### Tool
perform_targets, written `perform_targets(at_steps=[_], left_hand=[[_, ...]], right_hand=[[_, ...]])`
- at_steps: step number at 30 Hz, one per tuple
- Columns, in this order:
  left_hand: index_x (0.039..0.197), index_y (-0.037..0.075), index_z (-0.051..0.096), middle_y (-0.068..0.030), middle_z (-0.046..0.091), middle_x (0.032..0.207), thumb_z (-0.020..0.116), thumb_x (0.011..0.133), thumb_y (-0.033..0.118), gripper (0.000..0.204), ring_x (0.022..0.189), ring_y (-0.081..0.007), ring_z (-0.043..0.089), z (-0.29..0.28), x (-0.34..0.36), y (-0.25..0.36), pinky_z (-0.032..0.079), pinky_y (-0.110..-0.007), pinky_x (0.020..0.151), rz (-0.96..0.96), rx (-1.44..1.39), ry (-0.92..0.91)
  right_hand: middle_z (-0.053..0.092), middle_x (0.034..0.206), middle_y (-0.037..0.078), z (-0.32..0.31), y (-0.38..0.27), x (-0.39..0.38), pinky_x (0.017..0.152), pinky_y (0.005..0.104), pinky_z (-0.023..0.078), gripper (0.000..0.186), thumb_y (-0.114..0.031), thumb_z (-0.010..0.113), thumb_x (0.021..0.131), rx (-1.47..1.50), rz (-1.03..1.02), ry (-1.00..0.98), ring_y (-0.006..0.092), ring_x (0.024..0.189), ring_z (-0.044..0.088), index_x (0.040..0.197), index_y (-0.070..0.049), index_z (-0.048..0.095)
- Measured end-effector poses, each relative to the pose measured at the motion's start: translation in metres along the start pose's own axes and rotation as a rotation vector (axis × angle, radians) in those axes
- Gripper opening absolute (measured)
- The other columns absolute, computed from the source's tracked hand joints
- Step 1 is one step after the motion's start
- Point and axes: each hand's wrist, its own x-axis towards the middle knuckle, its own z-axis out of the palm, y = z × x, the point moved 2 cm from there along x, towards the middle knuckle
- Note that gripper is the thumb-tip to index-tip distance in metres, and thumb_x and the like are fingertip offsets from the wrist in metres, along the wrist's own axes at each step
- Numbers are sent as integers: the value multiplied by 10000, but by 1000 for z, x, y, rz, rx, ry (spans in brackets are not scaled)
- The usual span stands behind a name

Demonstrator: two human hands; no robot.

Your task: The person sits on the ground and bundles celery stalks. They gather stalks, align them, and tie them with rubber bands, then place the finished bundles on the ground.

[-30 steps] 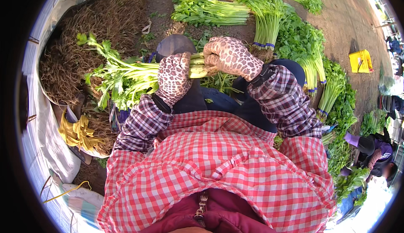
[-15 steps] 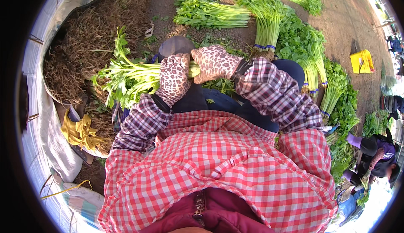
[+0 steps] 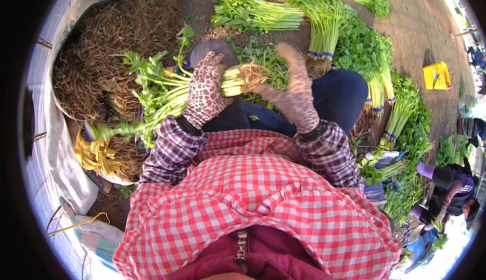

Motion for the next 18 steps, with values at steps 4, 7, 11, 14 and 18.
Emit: perform_targets(at_steps=[4, 7, 11, 14, 18], left_hand=[[1168, 2, 611, -213, 542, 1365, 867, 606, 179, 643, 1340, -387, 458, -2, 0, 10, 387, -468, 1108, -51, -11, 60], [1181, 4, 593, -207, 654, 1056, 843, 617, 101, 625, 1054, -378, 629, -9, 12, 8, 508, -458, 907, -157, -13, -89], [1236, 35, 572, -177, 657, 981, 835, 664, 124, 636, 940, -378, 647, -40, 27, -12, 533, -454, 814, 83, -47, 300], [1253, 29, 553, -183, 649, 1089, 851, 659, 187, 683, 987, -371, 648, -39, 26, -20, 527, -441, 871, 50, 38, 245], [1255, 2, 544, -203, 639, 1097, 856, 657, 208, 705, 1053, -388, 615, -21, 25, -19, 500, -473, 908, -2, 49, 186]], right_hand=[[572, 1306, 98, 41, 13, -20, 1007, 327, 468, 542, -118, 628, 958, 675, 456, 24, 194, 1221, 548, 1450, -34, 419], [689, 1068, 89, 88, 22, 8, 810, 303, 585, 544, -5, 777, 819, 1050, 479, 110, 172, 958, 678, 1307, -31, 537], [691, 1068, 73, 108, 12, 39, 774, 292, 598, 442, 40, 755, 826, 1208, 255, 137, 168, 935, 680, 1234, -42, 605], [673, 1116, 73, 94, -1, 42, 813, 291, 595, 443, -23, 747, 856, 1166, 317, 26, 175, 962, 671, 1271, -56, 593], [553, 1316, 117, 45, -2, 41, 1007, 404, 503, 523, -189, 792, 840, 503, -3, 107, 253, 1223, 549, 1301, -80, 572]])
